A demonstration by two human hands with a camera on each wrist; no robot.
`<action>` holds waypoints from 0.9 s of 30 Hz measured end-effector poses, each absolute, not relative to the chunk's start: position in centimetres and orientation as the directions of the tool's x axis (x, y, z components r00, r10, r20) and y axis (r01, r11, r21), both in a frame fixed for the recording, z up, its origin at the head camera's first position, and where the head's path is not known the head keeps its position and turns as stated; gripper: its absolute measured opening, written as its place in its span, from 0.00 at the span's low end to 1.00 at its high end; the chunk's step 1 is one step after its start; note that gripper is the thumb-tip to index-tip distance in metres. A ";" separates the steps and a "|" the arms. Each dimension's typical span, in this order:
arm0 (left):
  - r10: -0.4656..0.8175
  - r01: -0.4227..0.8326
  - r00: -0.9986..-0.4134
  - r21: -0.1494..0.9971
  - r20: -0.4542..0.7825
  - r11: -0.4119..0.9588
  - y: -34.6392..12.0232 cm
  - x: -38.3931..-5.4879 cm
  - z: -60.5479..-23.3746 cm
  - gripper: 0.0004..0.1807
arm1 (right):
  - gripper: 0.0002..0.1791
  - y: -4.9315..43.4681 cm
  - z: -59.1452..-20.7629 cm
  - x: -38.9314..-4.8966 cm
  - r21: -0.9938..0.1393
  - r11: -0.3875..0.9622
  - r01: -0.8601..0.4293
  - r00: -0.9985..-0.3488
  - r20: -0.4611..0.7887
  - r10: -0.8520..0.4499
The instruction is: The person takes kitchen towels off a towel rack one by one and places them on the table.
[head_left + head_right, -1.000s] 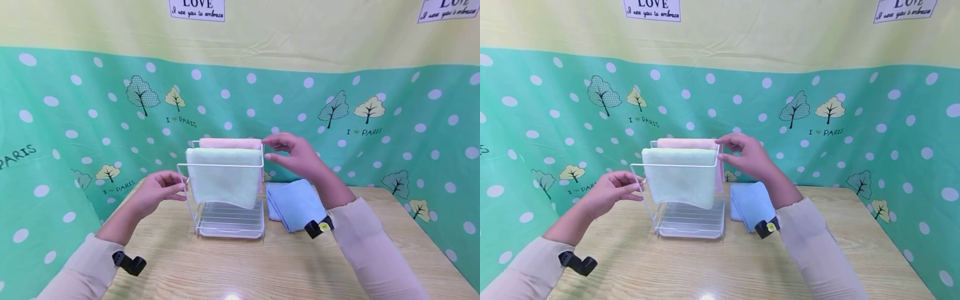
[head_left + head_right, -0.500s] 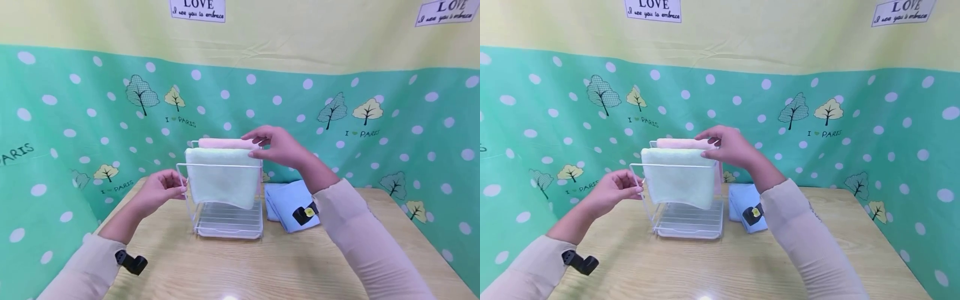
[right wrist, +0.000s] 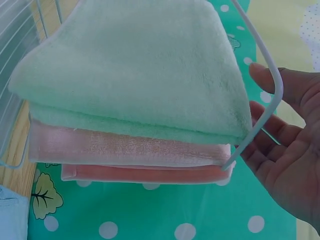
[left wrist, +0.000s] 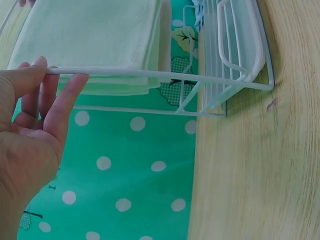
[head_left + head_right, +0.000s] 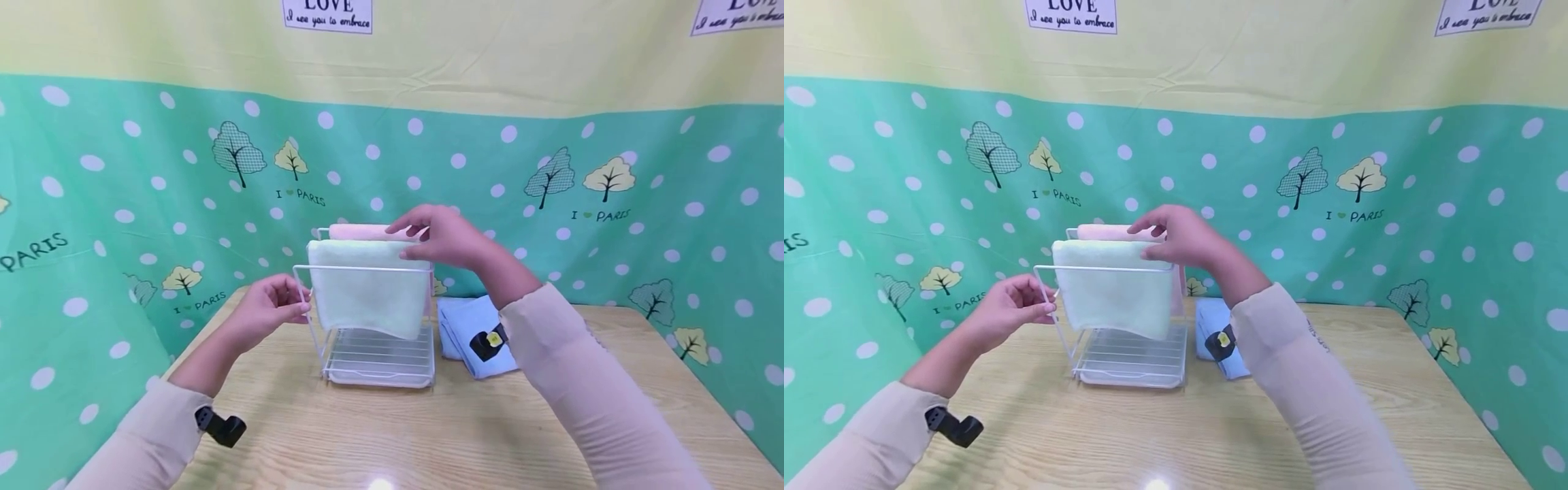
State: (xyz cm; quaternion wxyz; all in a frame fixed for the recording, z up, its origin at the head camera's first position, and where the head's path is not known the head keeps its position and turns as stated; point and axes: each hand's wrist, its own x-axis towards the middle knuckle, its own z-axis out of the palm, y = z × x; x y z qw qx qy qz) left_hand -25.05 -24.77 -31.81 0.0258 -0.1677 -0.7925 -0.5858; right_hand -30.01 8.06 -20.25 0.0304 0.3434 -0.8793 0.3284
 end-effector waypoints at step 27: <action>0.214 0.317 -0.941 0.902 0.261 0.294 -24.5 -25.0 -32.1 0.08 | 0.17 6.1 -20.6 -31.3 -0.503 0.615 -0.608 -0.775 0.205 -0.598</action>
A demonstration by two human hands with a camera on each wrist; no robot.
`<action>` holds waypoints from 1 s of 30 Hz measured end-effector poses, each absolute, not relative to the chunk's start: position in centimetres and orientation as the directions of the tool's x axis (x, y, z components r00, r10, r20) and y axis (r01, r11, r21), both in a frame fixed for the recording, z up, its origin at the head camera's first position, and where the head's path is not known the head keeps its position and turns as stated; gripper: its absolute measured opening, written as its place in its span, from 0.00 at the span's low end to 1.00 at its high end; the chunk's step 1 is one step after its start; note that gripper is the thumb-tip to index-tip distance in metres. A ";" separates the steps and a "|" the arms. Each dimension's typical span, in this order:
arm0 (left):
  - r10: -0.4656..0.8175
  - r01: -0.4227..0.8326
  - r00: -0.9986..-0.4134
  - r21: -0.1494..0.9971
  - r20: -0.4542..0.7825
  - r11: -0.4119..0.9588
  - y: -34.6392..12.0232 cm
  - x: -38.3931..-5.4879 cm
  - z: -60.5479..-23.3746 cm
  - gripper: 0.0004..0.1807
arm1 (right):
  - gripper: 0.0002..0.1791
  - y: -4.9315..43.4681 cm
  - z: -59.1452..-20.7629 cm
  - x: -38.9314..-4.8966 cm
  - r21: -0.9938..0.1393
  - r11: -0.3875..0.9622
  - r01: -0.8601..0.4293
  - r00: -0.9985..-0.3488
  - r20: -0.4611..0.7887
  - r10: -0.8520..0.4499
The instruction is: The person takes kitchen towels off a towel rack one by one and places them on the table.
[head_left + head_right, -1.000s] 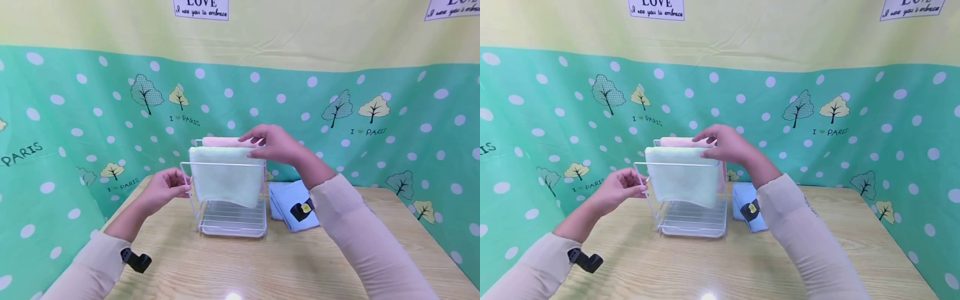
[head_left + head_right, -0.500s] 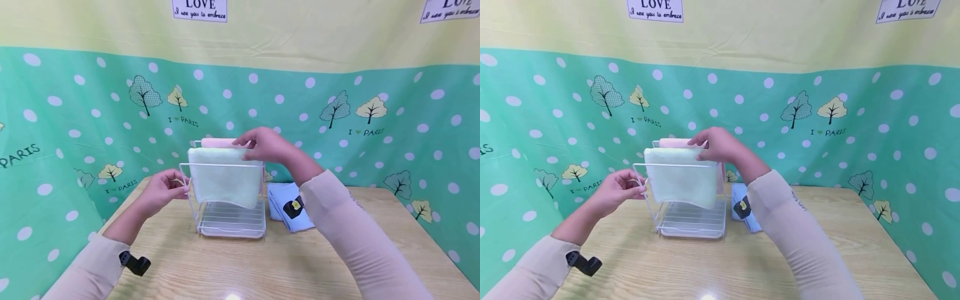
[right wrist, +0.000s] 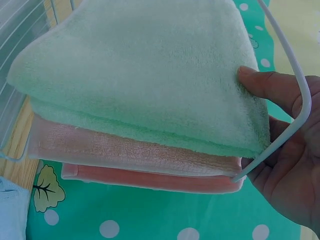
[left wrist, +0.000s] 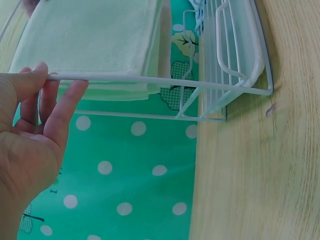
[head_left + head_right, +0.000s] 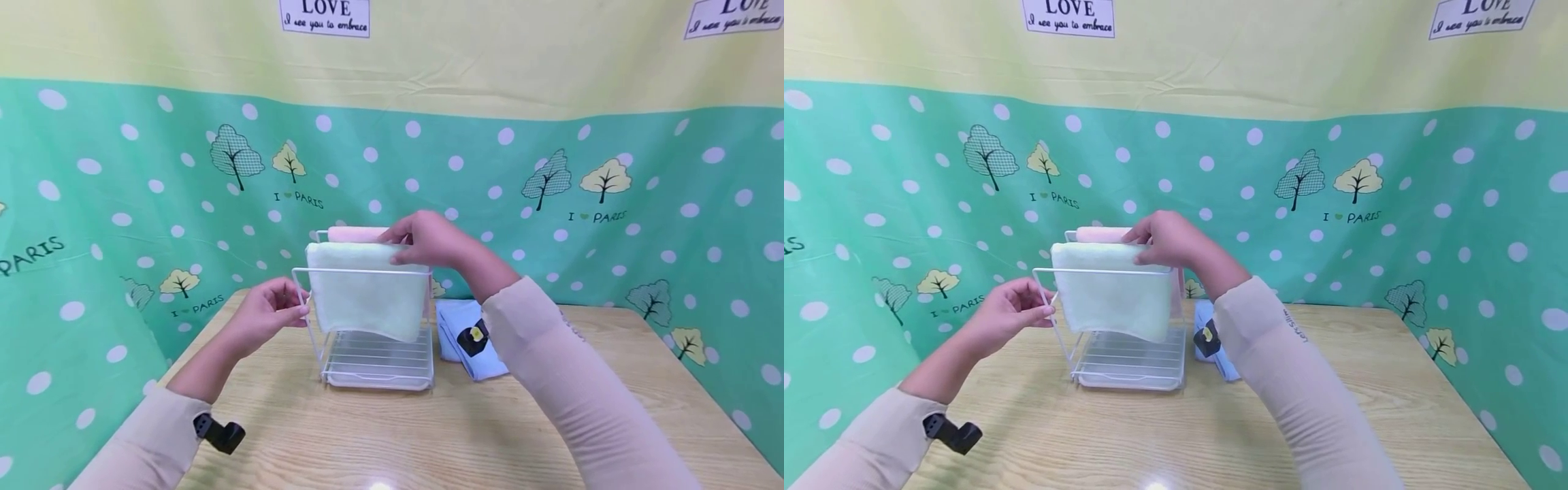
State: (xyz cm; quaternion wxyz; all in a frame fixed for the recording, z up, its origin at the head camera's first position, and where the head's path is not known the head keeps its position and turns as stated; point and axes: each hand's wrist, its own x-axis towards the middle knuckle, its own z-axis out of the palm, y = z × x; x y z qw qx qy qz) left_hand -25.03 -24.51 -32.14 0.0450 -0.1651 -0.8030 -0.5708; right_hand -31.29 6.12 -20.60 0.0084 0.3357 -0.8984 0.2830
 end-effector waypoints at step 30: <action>0.223 0.318 -0.940 0.903 0.260 0.288 -24.4 -24.7 -31.8 0.09 | 0.12 5.4 -21.2 -31.8 -0.594 0.574 -0.564 -0.815 0.286 -0.504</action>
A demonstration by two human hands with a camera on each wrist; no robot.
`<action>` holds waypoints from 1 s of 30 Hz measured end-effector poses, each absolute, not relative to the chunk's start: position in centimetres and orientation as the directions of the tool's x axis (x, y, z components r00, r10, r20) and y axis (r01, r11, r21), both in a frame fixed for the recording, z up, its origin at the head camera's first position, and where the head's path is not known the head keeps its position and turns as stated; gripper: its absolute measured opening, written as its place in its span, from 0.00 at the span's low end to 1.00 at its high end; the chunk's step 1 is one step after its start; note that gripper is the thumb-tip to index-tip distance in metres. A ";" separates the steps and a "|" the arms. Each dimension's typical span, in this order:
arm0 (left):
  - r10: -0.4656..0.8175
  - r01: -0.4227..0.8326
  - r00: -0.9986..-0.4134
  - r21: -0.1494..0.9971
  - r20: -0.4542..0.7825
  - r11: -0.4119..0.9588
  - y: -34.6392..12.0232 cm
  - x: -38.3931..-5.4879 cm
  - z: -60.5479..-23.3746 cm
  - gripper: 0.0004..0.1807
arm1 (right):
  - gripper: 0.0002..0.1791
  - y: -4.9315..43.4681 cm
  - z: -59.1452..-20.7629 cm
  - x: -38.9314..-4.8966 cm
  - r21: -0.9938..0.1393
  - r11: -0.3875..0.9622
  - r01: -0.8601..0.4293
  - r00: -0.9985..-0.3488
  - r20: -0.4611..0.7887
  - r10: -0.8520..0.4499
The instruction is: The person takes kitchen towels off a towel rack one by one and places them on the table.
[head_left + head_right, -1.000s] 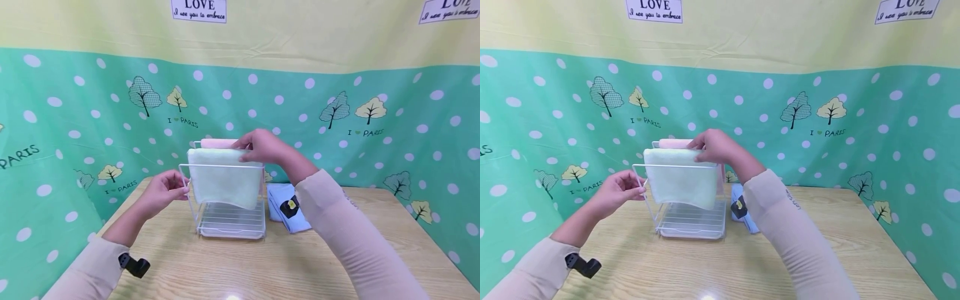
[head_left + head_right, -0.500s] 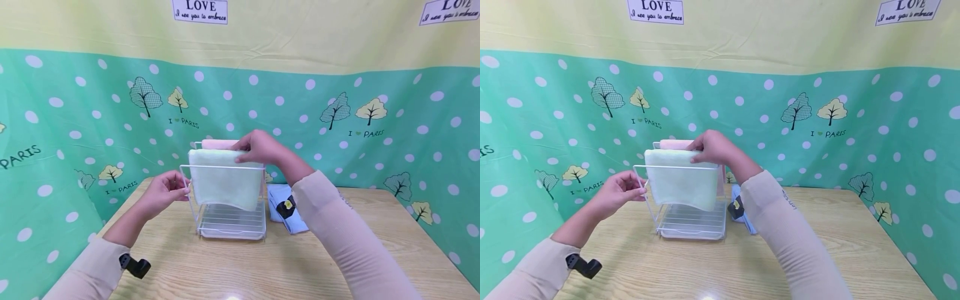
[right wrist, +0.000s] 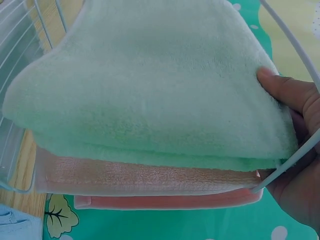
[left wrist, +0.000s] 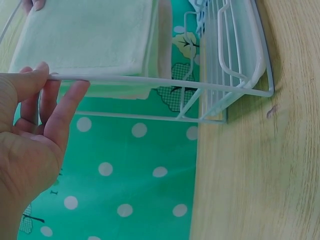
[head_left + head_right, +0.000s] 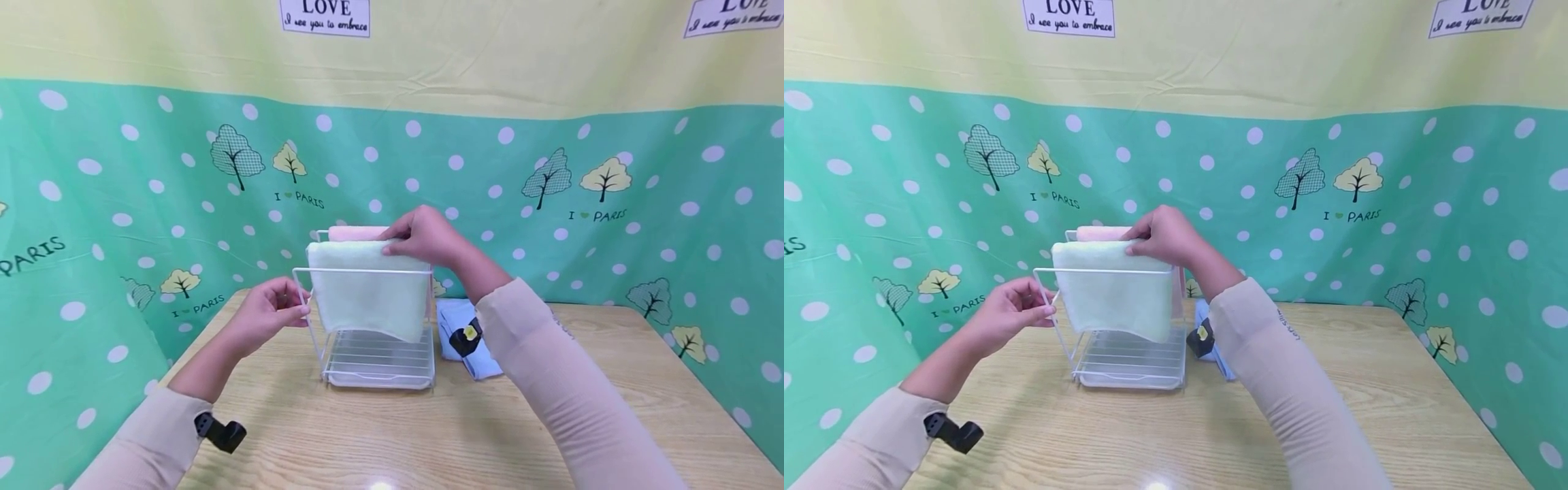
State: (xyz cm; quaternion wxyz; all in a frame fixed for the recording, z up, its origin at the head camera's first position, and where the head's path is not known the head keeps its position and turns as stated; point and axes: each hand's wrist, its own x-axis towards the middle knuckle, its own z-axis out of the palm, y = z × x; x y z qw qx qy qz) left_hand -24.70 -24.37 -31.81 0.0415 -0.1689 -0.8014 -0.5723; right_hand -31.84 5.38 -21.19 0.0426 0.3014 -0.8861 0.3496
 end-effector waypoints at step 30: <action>0.225 0.333 -0.934 0.904 0.278 0.268 -24.4 -25.0 -32.0 0.10 | 0.09 8.1 -18.7 -30.4 -0.791 0.364 -0.492 -0.868 0.412 -0.277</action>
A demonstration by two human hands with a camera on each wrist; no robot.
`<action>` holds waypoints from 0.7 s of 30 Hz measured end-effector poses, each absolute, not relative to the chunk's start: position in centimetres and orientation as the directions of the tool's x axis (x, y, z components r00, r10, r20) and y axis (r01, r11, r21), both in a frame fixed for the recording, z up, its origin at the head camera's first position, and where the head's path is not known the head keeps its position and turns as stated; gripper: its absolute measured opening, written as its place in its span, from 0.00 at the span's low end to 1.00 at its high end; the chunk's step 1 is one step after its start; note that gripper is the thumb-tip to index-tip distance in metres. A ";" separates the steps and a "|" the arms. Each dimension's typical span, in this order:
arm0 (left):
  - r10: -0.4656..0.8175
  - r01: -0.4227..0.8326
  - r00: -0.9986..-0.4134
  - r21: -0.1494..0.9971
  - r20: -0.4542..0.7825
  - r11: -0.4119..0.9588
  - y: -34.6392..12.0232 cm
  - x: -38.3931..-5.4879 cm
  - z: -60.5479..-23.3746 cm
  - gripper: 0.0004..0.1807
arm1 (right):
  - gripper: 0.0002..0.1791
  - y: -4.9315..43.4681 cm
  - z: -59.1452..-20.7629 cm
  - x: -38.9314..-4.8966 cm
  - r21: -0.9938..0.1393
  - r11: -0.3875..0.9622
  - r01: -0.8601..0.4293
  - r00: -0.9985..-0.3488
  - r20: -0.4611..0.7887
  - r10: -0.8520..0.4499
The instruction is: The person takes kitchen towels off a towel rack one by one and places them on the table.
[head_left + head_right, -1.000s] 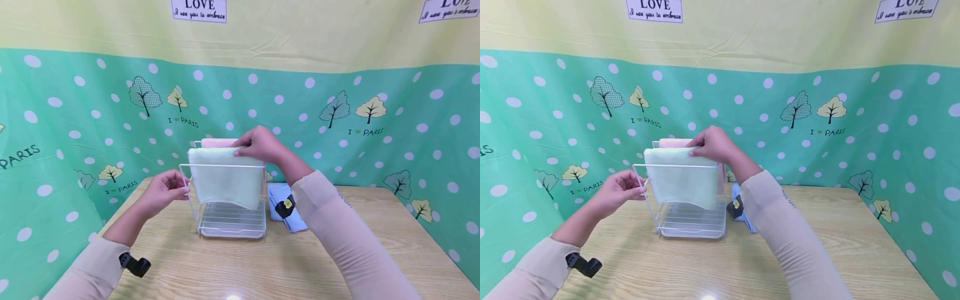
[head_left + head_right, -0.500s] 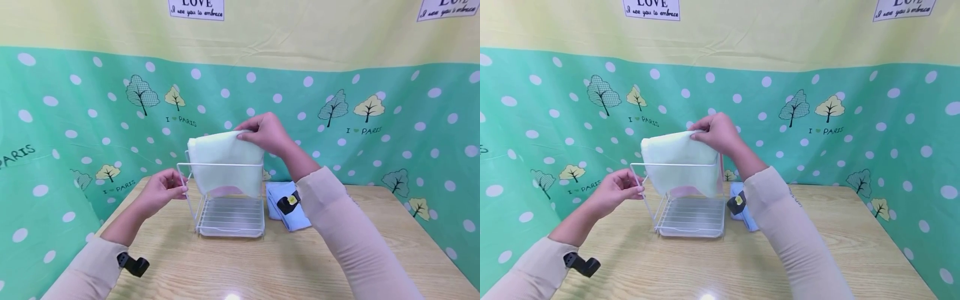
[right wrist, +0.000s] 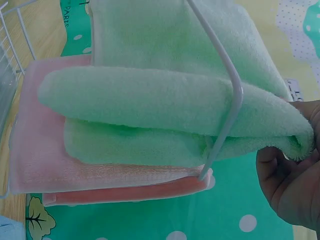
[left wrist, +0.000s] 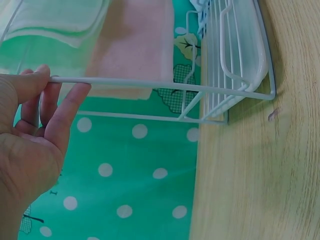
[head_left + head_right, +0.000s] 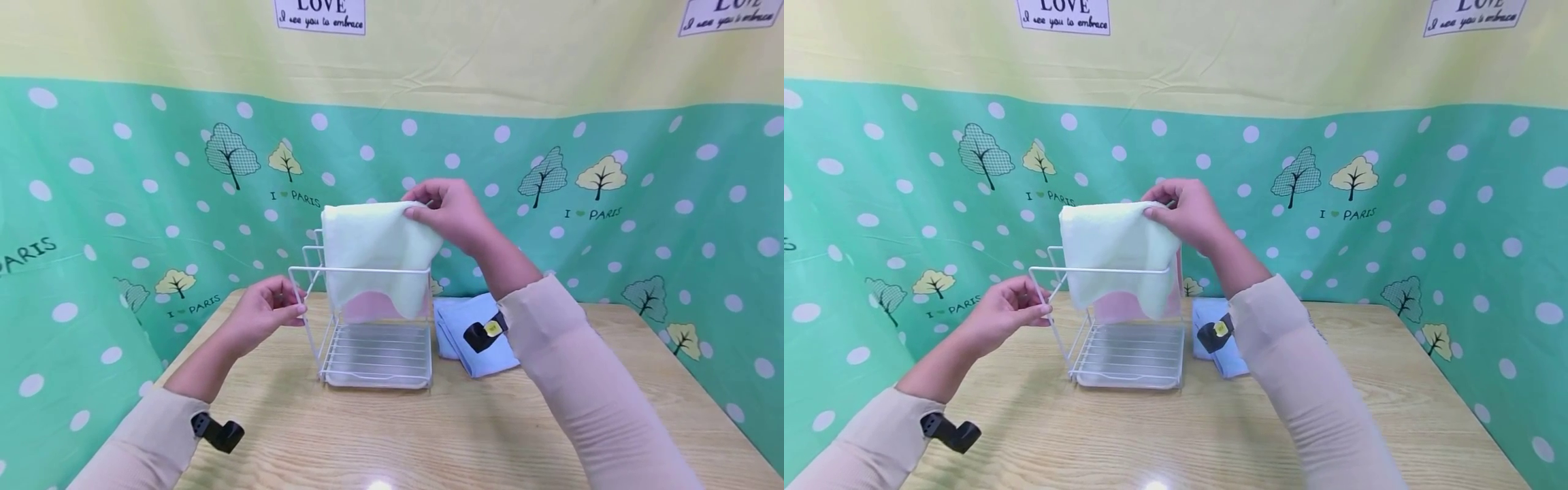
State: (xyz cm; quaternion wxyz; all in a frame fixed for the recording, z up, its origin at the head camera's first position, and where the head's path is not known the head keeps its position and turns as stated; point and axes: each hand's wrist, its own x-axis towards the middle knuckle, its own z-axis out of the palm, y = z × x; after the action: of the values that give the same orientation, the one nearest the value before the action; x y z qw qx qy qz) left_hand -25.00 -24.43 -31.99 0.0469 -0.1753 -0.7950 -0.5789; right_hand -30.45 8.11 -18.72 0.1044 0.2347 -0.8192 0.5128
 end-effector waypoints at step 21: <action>0.219 0.329 -0.936 0.906 0.275 0.265 -24.4 -25.1 -32.0 0.10 | 0.10 10.9 -18.5 -29.7 -0.853 0.307 -0.422 -0.905 0.379 -0.191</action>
State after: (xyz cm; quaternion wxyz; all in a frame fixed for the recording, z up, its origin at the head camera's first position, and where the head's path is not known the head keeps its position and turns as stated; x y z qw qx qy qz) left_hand -25.11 -24.36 -32.03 0.0472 -0.1724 -0.7940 -0.5810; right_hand -29.71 10.94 -18.47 0.1037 0.1910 -0.8017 0.5568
